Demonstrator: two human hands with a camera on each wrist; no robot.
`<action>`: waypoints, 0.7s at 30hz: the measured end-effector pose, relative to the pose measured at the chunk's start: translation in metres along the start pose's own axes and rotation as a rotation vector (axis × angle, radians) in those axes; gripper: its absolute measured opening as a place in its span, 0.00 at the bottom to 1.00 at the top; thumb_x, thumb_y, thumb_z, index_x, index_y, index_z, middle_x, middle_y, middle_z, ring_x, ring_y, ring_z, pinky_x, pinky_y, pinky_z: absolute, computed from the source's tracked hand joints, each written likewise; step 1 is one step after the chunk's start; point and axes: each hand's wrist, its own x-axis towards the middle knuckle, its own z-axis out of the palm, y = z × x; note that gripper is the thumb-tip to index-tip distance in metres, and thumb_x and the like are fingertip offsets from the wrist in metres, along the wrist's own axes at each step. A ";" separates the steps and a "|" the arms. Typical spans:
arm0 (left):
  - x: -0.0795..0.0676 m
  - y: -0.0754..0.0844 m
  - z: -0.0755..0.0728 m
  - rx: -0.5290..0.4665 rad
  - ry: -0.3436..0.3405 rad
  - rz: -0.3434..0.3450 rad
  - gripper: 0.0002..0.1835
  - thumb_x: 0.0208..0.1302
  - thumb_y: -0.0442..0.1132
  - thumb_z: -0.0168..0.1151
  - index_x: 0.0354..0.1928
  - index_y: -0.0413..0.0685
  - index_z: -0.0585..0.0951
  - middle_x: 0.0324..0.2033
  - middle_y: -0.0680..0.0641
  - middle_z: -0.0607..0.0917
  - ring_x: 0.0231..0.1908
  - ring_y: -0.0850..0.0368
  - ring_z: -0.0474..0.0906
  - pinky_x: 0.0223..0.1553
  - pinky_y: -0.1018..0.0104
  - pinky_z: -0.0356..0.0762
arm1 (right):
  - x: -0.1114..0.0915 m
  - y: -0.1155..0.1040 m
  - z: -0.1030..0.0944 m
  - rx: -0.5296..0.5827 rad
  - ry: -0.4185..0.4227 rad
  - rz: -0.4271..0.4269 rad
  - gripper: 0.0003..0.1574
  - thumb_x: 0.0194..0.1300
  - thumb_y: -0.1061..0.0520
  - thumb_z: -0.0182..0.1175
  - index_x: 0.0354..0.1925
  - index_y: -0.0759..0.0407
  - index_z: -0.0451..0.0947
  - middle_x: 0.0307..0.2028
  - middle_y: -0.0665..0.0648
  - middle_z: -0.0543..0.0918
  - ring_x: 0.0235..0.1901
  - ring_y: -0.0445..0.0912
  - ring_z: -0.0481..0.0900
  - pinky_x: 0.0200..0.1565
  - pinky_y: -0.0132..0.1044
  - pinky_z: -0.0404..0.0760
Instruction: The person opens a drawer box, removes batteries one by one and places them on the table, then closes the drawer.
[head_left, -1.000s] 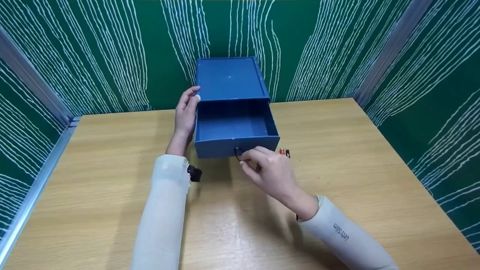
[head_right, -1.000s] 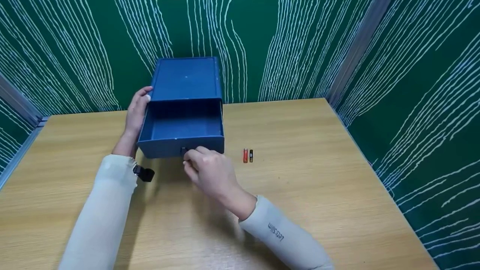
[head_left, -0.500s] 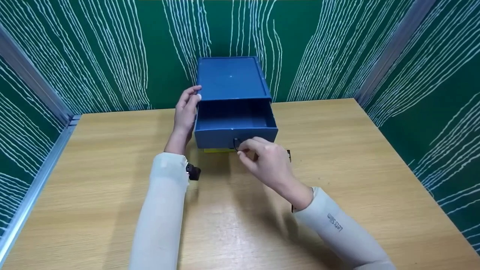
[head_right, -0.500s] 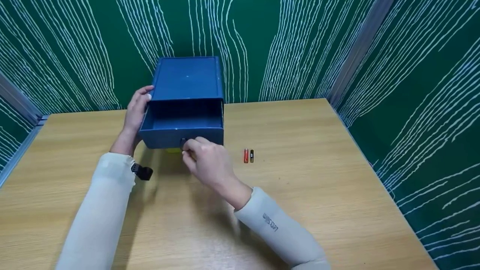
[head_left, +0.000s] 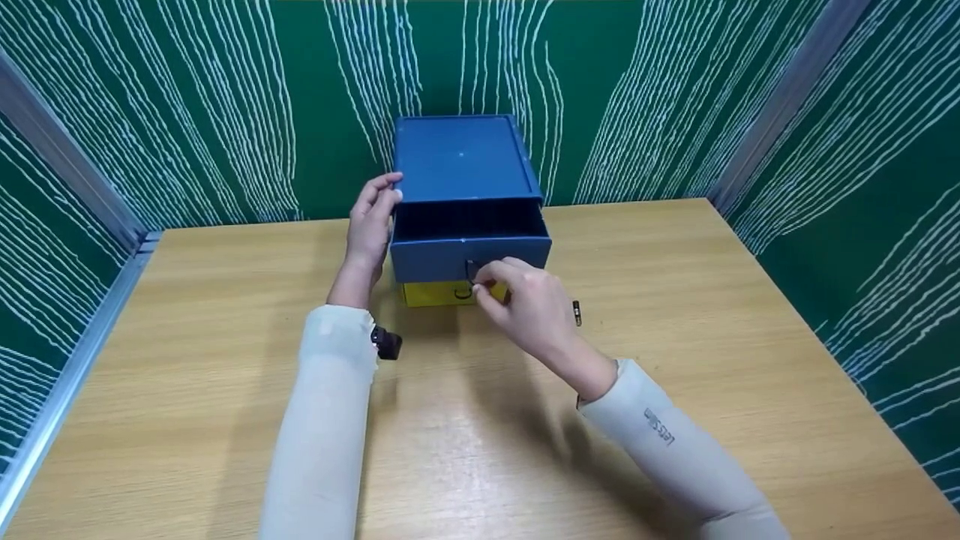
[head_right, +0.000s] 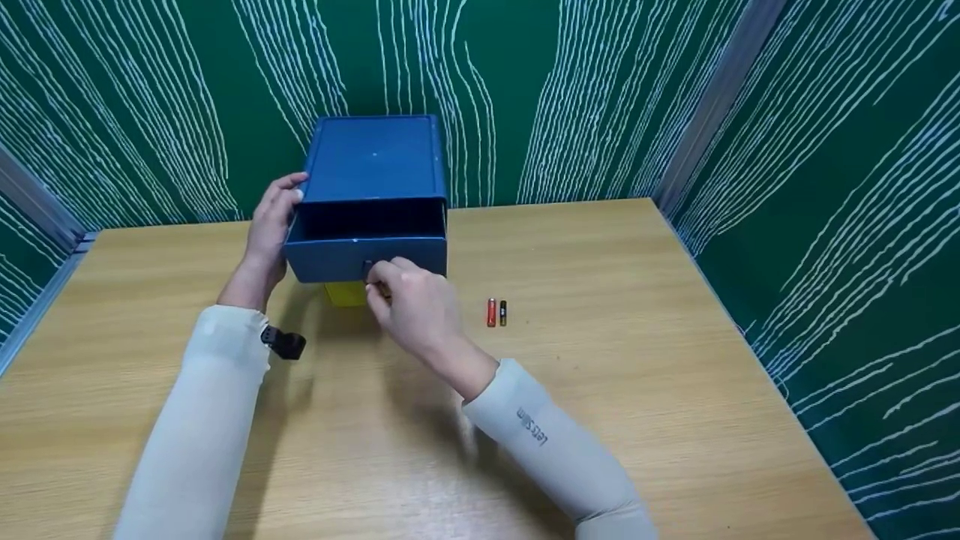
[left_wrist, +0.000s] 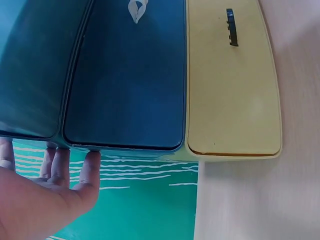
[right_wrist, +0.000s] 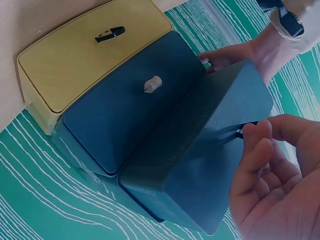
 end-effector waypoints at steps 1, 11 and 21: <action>0.000 0.000 0.000 -0.002 -0.001 -0.001 0.16 0.61 0.42 0.46 0.51 0.53 0.73 0.57 0.55 0.67 0.56 0.61 0.62 0.57 0.60 0.57 | 0.001 0.001 0.001 -0.005 0.002 0.004 0.06 0.56 0.50 0.56 0.28 0.49 0.78 0.27 0.46 0.80 0.18 0.37 0.70 0.22 0.26 0.70; -0.002 -0.004 0.001 0.019 0.003 -0.011 0.16 0.61 0.45 0.46 0.50 0.60 0.73 0.56 0.57 0.68 0.53 0.60 0.64 0.49 0.58 0.62 | 0.016 0.012 0.006 -0.033 -0.010 0.036 0.05 0.56 0.51 0.55 0.28 0.49 0.77 0.28 0.46 0.80 0.29 0.39 0.79 0.29 0.30 0.76; -0.001 -0.001 0.002 0.004 0.027 -0.007 0.15 0.61 0.44 0.47 0.50 0.57 0.73 0.55 0.56 0.68 0.53 0.60 0.64 0.52 0.56 0.61 | 0.030 0.017 0.010 -0.029 -0.038 0.085 0.05 0.56 0.51 0.55 0.30 0.48 0.77 0.29 0.46 0.80 0.25 0.40 0.76 0.31 0.30 0.76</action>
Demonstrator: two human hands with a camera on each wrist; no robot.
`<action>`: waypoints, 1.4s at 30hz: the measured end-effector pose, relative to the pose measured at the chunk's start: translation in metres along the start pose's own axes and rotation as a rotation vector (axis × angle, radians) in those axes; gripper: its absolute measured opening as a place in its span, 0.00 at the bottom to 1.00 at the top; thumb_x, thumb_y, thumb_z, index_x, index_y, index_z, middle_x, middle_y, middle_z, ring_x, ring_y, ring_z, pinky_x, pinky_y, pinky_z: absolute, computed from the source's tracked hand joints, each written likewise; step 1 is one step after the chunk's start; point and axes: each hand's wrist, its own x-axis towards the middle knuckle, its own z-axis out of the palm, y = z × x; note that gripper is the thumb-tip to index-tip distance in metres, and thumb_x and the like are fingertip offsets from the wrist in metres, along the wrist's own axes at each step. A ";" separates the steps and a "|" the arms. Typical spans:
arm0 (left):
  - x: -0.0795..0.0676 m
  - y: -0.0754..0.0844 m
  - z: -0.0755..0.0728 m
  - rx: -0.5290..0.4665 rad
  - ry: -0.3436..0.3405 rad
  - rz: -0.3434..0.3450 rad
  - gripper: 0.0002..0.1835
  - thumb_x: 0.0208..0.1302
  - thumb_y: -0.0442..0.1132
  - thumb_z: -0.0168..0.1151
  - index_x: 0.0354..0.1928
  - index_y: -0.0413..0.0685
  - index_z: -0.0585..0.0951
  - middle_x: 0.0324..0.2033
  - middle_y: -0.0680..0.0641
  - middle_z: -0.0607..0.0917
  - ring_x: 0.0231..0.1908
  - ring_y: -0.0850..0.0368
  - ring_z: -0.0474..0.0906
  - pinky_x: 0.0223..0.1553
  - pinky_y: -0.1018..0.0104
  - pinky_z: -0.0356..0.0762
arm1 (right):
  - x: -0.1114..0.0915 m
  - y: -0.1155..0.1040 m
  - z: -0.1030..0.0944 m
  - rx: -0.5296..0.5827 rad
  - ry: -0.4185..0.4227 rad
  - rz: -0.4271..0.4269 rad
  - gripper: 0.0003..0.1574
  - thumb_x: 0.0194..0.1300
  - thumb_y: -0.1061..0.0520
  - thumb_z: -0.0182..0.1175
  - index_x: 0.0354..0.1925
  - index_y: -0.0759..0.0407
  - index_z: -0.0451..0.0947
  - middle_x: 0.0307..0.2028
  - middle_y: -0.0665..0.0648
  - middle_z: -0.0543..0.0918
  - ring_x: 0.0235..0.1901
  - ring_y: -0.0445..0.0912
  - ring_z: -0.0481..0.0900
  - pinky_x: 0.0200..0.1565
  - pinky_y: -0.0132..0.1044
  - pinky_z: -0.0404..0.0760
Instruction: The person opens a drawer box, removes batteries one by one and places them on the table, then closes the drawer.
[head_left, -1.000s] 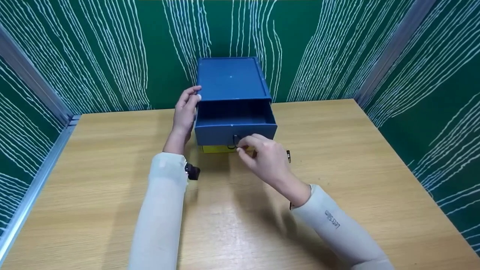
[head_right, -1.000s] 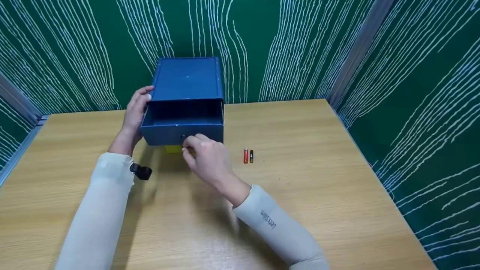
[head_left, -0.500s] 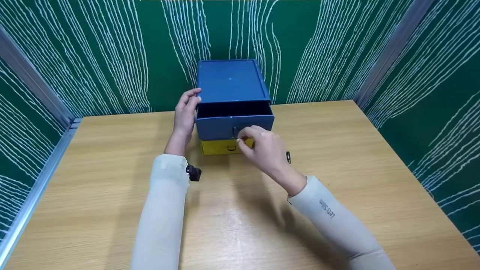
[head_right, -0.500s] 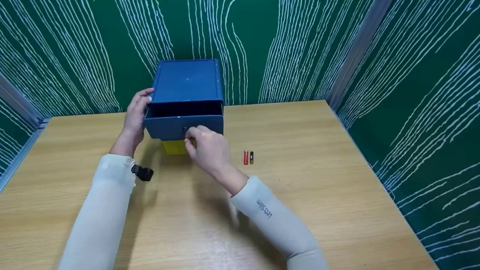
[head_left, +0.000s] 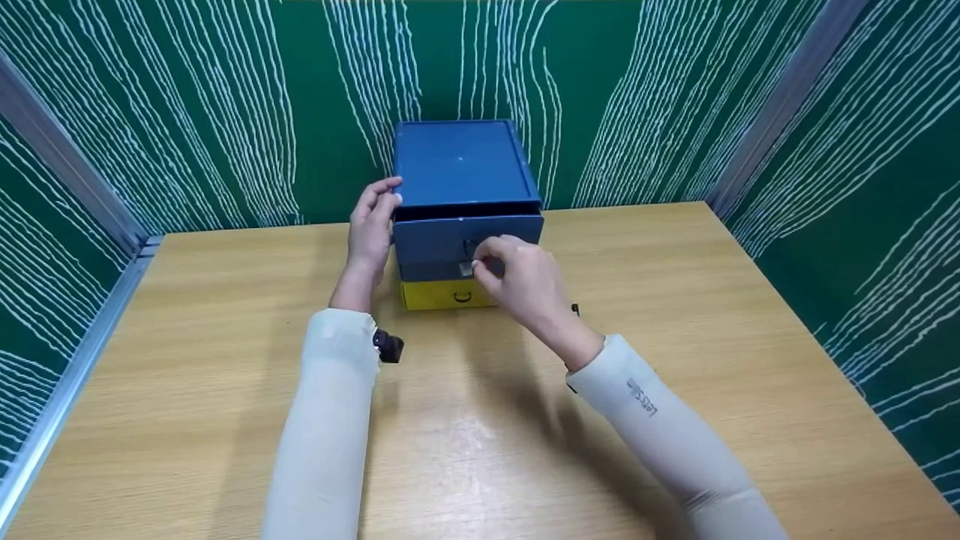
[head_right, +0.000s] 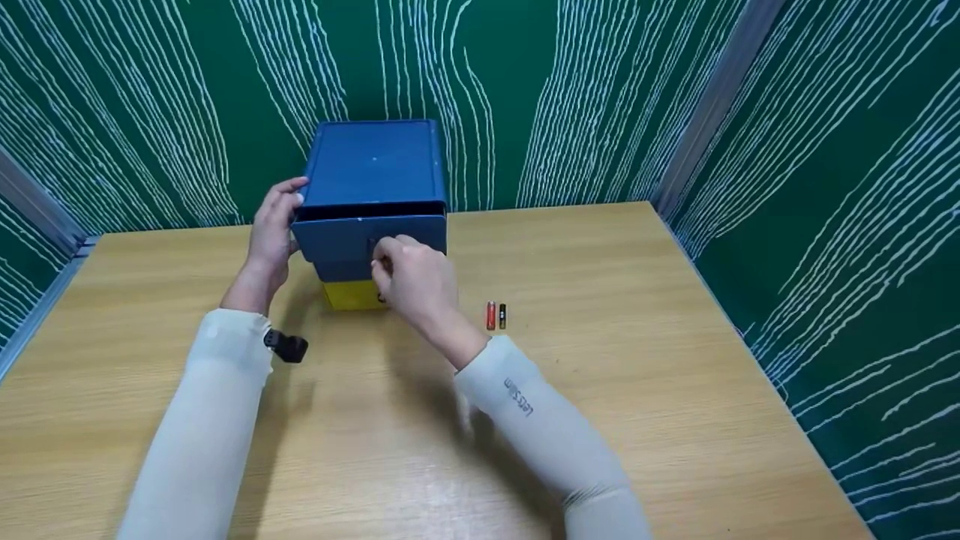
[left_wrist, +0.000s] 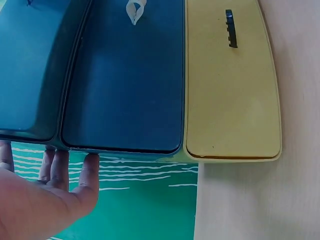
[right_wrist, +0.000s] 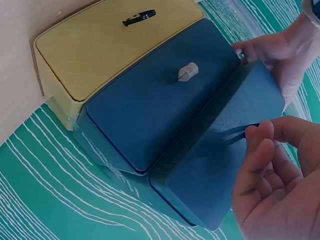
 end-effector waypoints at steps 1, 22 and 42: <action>0.000 0.000 0.000 0.003 -0.001 -0.001 0.15 0.61 0.44 0.47 0.50 0.58 0.73 0.56 0.56 0.68 0.53 0.60 0.63 0.53 0.55 0.61 | 0.001 0.001 0.001 0.004 -0.001 0.004 0.05 0.56 0.51 0.55 0.30 0.48 0.77 0.29 0.46 0.80 0.26 0.40 0.76 0.31 0.30 0.76; -0.015 0.016 0.005 0.020 0.001 -0.024 0.17 0.62 0.43 0.43 0.53 0.54 0.70 0.58 0.55 0.65 0.57 0.60 0.59 0.55 0.48 0.58 | 0.021 0.010 0.012 -0.025 0.021 0.061 0.07 0.57 0.50 0.54 0.30 0.49 0.77 0.32 0.48 0.81 0.27 0.41 0.75 0.32 0.32 0.75; -0.003 0.001 -0.001 0.043 -0.005 -0.023 0.16 0.63 0.49 0.45 0.53 0.65 0.71 0.59 0.59 0.63 0.59 0.61 0.58 0.57 0.48 0.57 | 0.020 0.010 0.015 0.005 0.060 0.006 0.07 0.57 0.51 0.54 0.31 0.50 0.77 0.32 0.49 0.81 0.28 0.41 0.75 0.31 0.32 0.75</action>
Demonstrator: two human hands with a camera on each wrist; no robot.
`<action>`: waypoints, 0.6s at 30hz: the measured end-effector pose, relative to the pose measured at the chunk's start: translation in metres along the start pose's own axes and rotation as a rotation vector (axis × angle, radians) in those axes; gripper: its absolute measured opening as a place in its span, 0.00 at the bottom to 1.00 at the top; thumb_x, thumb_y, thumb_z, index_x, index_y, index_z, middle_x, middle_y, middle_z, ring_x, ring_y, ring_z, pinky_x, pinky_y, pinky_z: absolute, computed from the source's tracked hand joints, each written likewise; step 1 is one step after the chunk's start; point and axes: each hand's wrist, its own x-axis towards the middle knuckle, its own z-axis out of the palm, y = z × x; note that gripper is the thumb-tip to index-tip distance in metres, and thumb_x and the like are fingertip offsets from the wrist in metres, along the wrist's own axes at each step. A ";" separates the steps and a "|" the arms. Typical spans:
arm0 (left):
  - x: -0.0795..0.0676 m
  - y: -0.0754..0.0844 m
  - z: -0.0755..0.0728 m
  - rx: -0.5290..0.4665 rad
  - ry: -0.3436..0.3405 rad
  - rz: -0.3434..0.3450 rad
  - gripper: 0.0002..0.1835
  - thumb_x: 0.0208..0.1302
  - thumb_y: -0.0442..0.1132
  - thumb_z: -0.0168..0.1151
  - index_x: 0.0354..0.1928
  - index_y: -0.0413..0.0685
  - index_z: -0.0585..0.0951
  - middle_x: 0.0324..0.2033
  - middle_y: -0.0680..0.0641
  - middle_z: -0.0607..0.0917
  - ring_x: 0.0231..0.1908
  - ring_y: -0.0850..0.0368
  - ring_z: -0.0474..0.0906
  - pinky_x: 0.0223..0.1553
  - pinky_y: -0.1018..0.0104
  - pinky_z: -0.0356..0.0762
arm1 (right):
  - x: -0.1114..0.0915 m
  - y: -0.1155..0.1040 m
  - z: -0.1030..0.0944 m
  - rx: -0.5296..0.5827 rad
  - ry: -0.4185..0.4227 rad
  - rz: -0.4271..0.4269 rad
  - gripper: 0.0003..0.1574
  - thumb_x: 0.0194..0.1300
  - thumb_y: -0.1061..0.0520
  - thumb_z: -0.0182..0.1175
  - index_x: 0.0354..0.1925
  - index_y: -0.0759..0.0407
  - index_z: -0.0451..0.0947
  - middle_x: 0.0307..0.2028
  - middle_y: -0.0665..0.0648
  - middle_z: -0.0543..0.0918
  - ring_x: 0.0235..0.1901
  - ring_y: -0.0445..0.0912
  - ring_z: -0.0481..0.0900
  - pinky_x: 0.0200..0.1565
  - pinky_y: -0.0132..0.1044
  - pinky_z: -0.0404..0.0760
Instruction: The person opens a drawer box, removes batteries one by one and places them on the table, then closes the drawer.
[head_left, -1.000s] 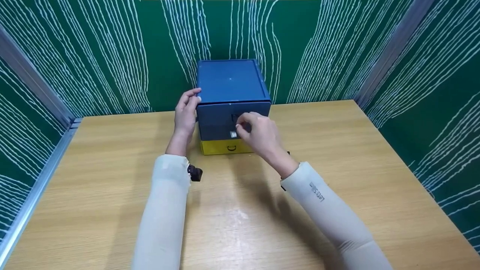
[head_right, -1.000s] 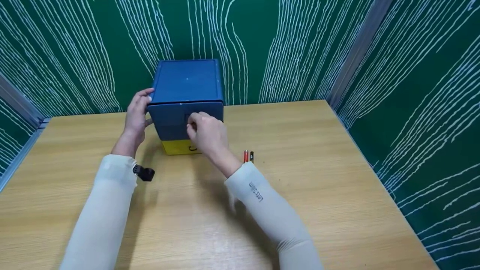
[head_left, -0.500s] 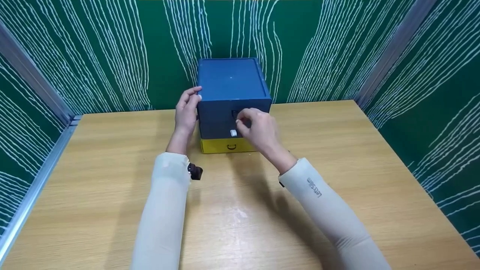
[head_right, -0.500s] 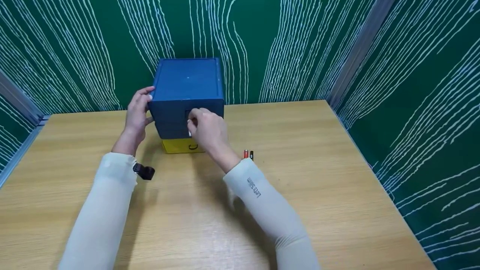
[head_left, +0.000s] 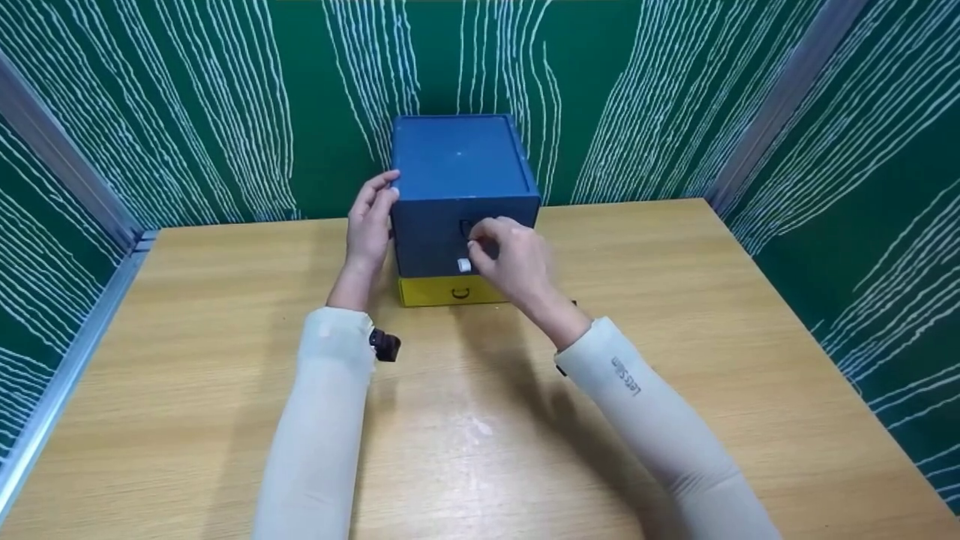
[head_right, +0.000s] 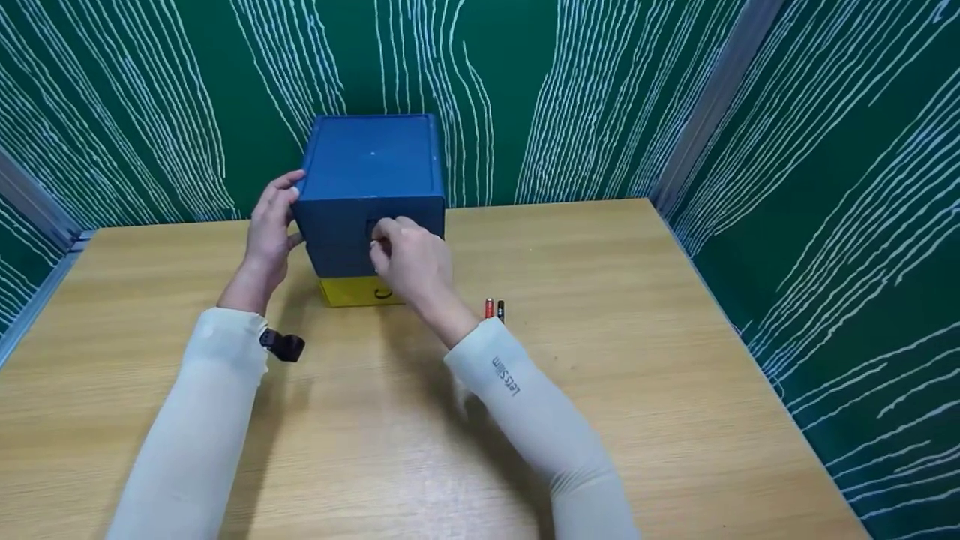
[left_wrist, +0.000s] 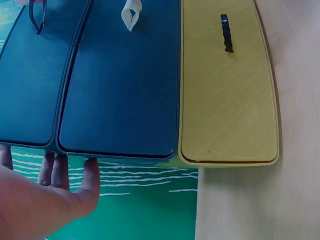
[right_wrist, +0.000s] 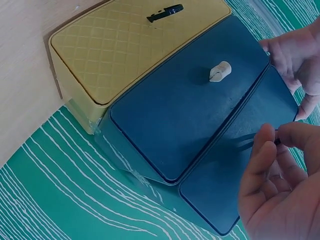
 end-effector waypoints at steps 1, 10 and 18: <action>0.000 0.001 0.000 0.002 0.000 0.006 0.16 0.63 0.49 0.45 0.53 0.64 0.71 0.59 0.59 0.64 0.59 0.61 0.58 0.56 0.47 0.57 | 0.000 0.000 -0.001 0.010 0.007 -0.010 0.07 0.57 0.51 0.54 0.32 0.50 0.77 0.32 0.49 0.81 0.28 0.40 0.76 0.31 0.32 0.75; -0.003 0.010 0.000 0.008 0.001 0.074 0.18 0.61 0.46 0.48 0.55 0.60 0.69 0.58 0.57 0.66 0.58 0.61 0.59 0.60 0.59 0.55 | -0.010 0.004 -0.002 0.044 0.063 -0.052 0.04 0.54 0.52 0.54 0.28 0.50 0.73 0.25 0.47 0.79 0.24 0.40 0.73 0.27 0.29 0.72; -0.006 0.016 0.006 0.029 0.003 0.072 0.19 0.61 0.45 0.47 0.56 0.58 0.68 0.60 0.57 0.63 0.60 0.60 0.56 0.61 0.60 0.53 | -0.018 0.013 0.014 -0.091 -0.131 0.069 0.10 0.52 0.45 0.53 0.22 0.47 0.73 0.20 0.44 0.76 0.19 0.39 0.70 0.19 0.32 0.68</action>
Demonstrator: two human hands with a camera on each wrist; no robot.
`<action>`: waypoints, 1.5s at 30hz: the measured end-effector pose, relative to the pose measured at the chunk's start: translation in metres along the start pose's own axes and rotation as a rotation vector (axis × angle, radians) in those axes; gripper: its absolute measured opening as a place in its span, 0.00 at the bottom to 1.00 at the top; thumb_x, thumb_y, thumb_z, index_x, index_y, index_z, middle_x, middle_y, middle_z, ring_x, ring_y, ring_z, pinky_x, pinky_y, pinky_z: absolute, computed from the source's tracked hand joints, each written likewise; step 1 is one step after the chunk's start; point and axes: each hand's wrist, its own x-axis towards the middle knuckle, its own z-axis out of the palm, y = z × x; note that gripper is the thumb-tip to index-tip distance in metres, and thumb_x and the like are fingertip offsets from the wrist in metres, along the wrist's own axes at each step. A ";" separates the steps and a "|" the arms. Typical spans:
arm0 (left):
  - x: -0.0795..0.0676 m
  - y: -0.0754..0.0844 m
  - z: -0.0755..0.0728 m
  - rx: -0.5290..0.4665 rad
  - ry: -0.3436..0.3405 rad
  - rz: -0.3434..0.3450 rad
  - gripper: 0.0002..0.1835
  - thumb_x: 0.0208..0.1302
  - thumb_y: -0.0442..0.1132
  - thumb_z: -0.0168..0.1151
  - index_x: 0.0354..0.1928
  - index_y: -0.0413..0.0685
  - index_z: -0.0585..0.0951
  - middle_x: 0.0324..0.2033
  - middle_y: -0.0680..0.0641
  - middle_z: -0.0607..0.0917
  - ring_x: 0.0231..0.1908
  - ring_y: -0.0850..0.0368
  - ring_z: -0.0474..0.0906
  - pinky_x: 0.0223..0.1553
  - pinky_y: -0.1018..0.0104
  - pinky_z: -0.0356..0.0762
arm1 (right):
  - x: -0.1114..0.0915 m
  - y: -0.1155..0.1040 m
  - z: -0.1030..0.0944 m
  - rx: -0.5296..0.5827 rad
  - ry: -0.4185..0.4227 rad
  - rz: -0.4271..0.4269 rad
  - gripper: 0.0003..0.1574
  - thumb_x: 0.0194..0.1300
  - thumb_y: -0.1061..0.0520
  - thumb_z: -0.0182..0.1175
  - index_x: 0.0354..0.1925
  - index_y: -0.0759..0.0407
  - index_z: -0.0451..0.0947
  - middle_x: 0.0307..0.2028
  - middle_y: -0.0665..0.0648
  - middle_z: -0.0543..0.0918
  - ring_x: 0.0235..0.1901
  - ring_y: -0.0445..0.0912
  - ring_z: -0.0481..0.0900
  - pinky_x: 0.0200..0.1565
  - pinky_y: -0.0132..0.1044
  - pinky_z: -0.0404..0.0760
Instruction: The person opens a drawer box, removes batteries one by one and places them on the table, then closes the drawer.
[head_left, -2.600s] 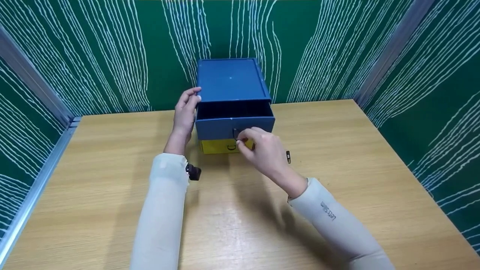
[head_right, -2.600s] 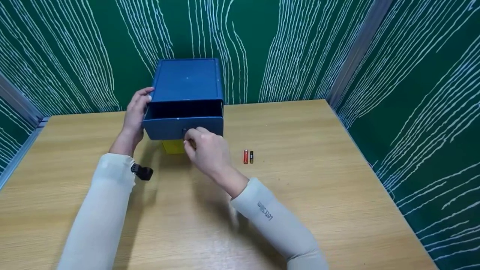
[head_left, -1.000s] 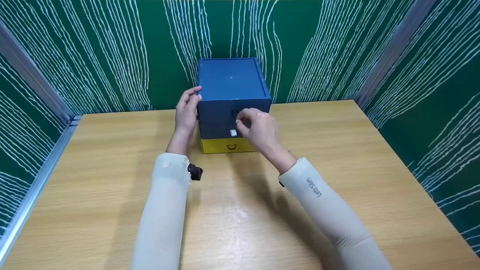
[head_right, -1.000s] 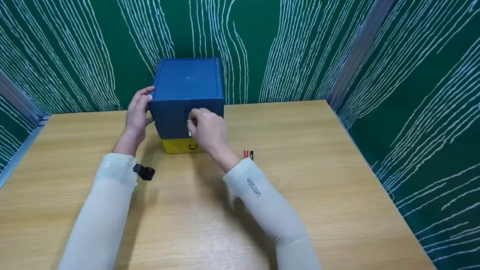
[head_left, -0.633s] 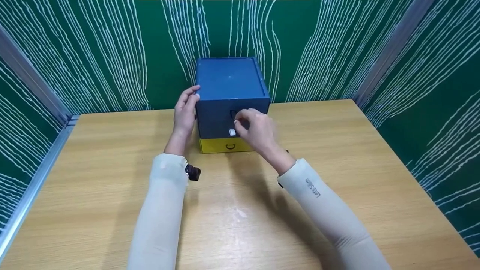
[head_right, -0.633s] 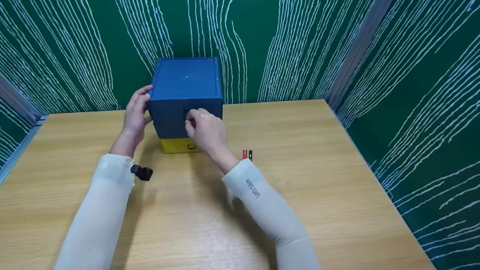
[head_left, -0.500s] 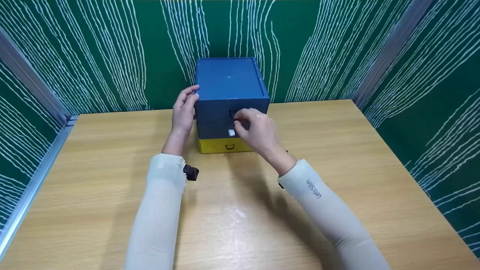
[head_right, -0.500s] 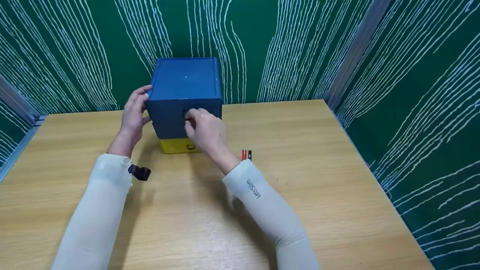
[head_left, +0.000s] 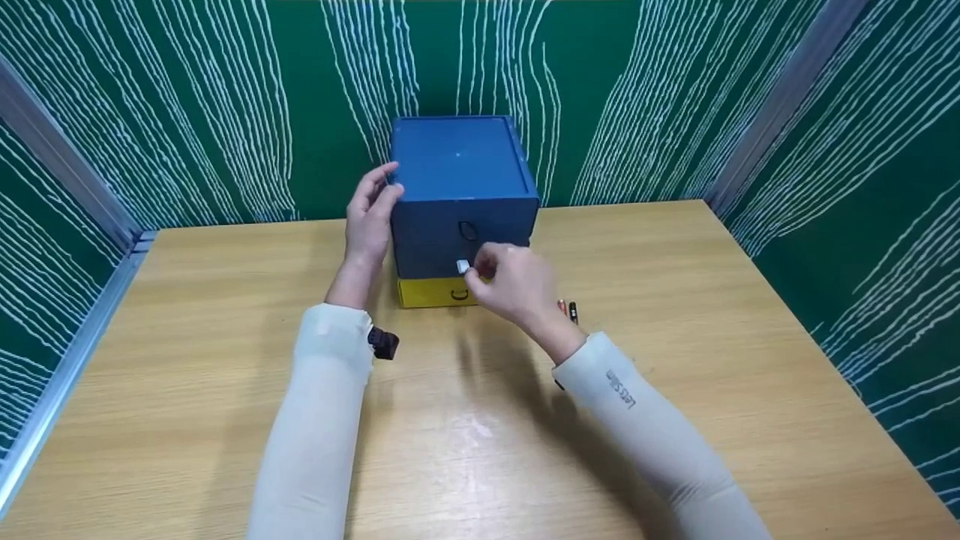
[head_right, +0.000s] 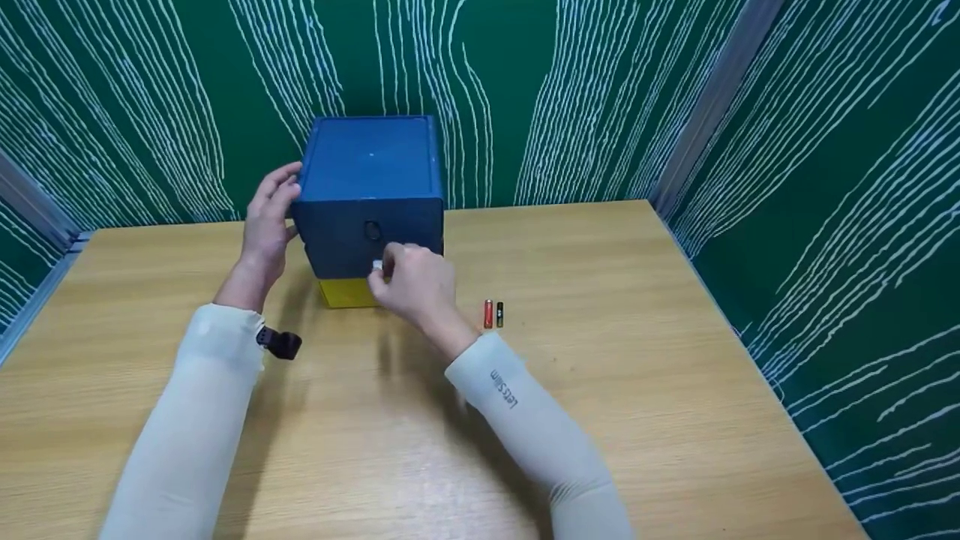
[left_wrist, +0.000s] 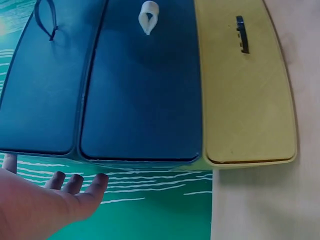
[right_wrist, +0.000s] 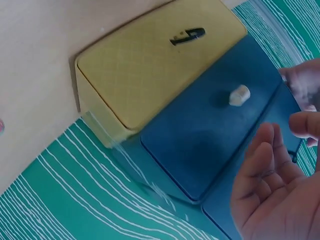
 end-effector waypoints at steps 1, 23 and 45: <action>-0.002 0.001 0.001 -0.002 0.001 -0.007 0.19 0.61 0.44 0.47 0.56 0.57 0.69 0.60 0.56 0.63 0.59 0.61 0.56 0.61 0.61 0.53 | 0.000 0.000 0.003 -0.017 -0.019 0.012 0.10 0.52 0.44 0.53 0.23 0.47 0.74 0.20 0.44 0.76 0.19 0.39 0.70 0.19 0.32 0.68; 0.001 -0.003 0.007 -0.009 0.024 -0.072 0.17 0.61 0.44 0.48 0.53 0.63 0.69 0.58 0.55 0.64 0.56 0.59 0.60 0.59 0.59 0.56 | 0.008 -0.003 0.029 -0.207 -0.046 0.055 0.19 0.54 0.41 0.50 0.27 0.54 0.76 0.14 0.49 0.70 0.15 0.45 0.68 0.15 0.35 0.63; 0.010 -0.018 0.002 -0.027 -0.032 -0.059 0.17 0.60 0.46 0.49 0.52 0.66 0.68 0.58 0.55 0.62 0.56 0.59 0.58 0.59 0.58 0.55 | 0.003 -0.004 0.032 -0.173 -0.046 0.077 0.15 0.54 0.43 0.53 0.27 0.51 0.75 0.14 0.48 0.72 0.13 0.43 0.68 0.14 0.34 0.62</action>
